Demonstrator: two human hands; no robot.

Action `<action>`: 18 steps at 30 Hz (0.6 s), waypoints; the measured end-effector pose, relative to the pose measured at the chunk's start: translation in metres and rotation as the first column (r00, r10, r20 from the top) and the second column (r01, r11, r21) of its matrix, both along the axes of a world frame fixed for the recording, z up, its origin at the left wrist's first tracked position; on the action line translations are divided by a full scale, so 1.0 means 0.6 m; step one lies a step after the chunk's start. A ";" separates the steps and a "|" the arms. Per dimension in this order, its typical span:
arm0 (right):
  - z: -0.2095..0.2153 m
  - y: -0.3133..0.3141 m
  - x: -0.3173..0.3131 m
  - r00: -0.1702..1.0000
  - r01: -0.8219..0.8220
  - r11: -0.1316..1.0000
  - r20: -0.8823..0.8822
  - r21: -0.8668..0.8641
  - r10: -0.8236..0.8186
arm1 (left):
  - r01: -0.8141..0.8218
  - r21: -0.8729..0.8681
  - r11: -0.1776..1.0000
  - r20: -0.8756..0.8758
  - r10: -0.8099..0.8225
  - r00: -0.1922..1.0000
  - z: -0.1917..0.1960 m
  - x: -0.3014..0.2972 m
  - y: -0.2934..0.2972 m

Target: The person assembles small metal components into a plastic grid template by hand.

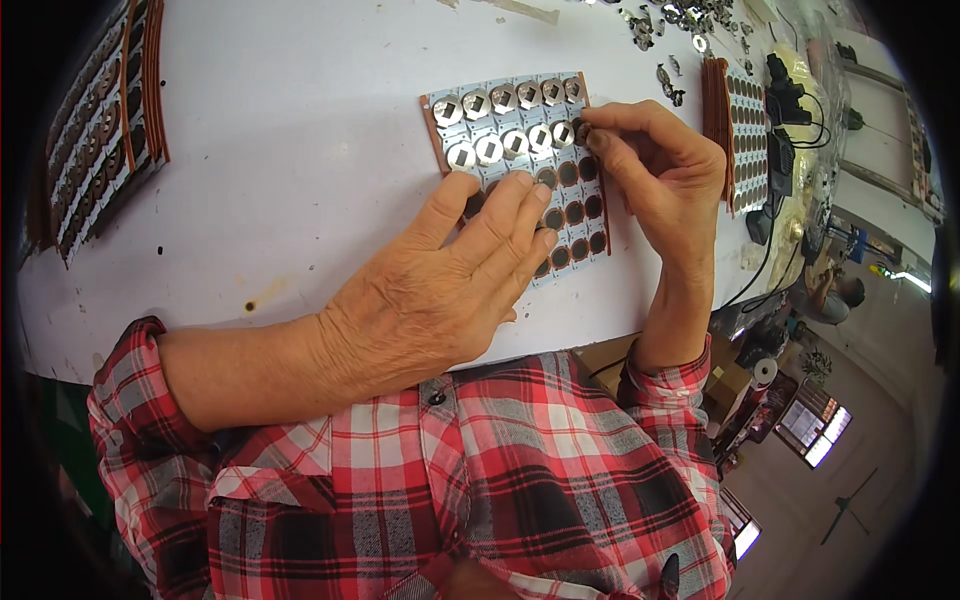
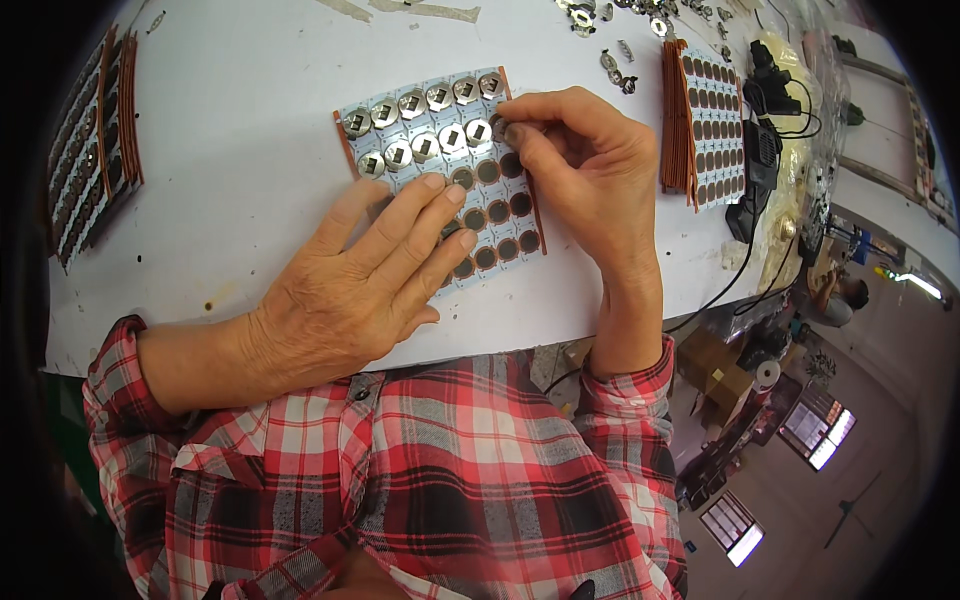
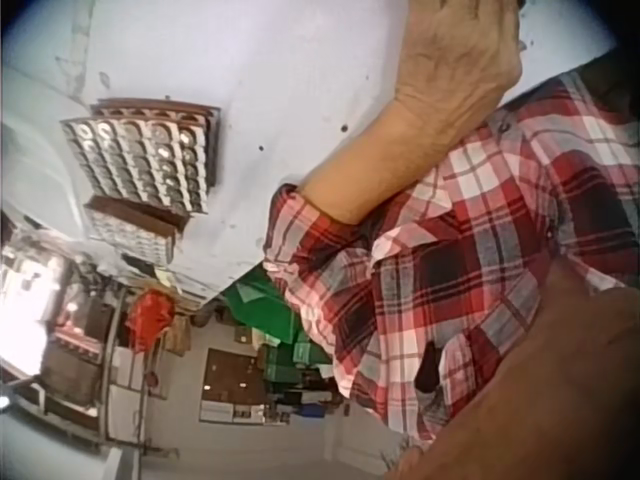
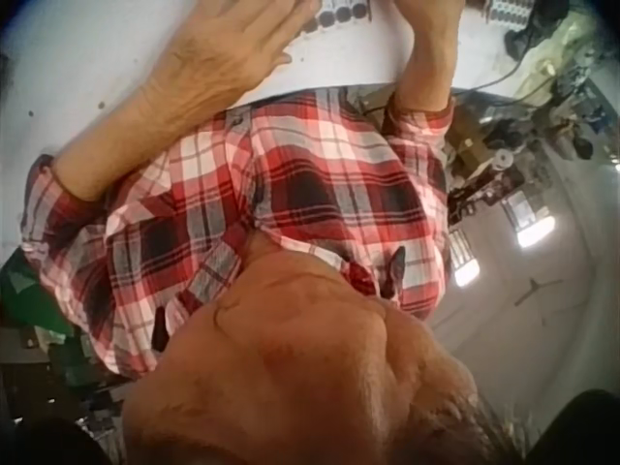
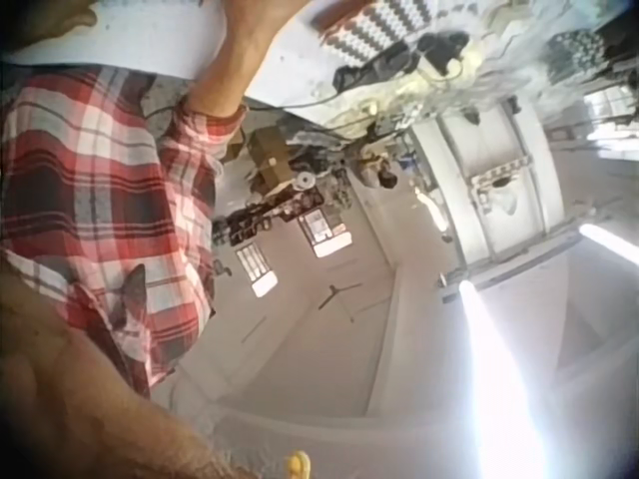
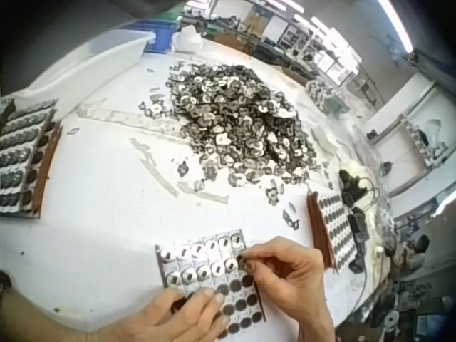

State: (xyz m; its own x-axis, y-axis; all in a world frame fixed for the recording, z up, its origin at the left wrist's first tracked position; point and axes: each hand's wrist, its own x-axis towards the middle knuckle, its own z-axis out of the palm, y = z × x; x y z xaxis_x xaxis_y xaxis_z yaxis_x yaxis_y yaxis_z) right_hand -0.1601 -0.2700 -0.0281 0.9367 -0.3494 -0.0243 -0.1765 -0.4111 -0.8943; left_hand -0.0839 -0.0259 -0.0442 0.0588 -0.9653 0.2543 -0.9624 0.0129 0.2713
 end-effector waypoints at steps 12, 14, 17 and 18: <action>-0.019 0.008 -0.007 0.998 0.036 0.993 0.057 -0.110 -0.030 | 0.003 0.028 1.000 -0.014 -0.003 1.000 0.003 0.000 0.000; -0.021 -0.004 -0.007 0.997 -0.014 0.995 0.073 -0.098 0.021 | 0.004 0.037 0.999 -0.004 -0.004 1.000 0.007 -0.001 0.000; -0.020 -0.013 -0.002 0.995 -0.074 0.994 0.063 -0.075 0.079 | -0.002 0.045 0.999 -0.015 0.002 1.000 0.008 -0.001 -0.001; -0.018 -0.013 0.000 0.996 -0.084 0.995 0.036 -0.057 0.086 | 0.002 0.039 0.999 -0.014 -0.001 1.000 0.008 0.000 0.000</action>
